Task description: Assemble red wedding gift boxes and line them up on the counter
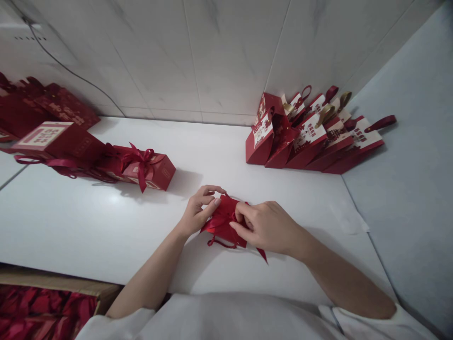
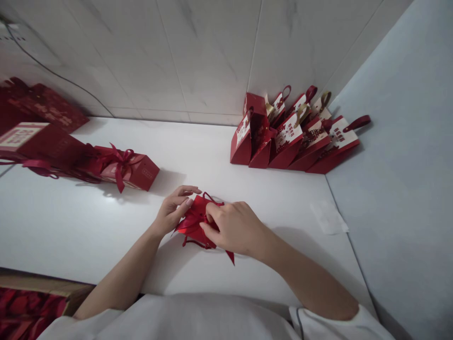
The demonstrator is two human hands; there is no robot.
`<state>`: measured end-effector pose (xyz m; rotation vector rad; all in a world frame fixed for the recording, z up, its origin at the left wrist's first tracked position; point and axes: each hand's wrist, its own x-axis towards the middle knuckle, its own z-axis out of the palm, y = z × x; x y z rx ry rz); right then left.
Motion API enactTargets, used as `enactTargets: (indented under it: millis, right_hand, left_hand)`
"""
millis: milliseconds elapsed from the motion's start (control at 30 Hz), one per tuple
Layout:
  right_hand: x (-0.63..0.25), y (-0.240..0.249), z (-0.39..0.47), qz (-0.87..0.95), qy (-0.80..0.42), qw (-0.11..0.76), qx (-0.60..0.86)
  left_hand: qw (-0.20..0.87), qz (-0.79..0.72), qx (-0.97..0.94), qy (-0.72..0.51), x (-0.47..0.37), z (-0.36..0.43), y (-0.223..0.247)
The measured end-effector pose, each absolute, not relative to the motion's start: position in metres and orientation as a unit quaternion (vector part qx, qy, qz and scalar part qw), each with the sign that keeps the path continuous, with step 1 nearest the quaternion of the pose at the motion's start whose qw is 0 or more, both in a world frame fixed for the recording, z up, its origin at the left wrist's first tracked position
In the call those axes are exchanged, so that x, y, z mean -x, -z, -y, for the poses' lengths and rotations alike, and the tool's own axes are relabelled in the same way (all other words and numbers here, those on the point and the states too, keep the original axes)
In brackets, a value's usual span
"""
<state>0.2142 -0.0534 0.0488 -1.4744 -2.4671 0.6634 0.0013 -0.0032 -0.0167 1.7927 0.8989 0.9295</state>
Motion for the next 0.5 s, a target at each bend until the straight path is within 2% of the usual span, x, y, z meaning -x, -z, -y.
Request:
enactTargets:
  millis: [167, 500]
  right_hand:
    - [-0.2139, -0.0500, 0.0541, 0.843, -0.210, 0.077, 0.489]
    - [-0.2128, -0.0410, 0.0491, 0.776, -0.338, 0.118, 0.519]
  left_hand:
    - [0.443, -0.357, -0.728, -0.383, -0.0009, 0.0040, 0.0172]
    - [0.433, -0.354, -0.742, -0.370, 0.0007, 0.0051, 0.0125]
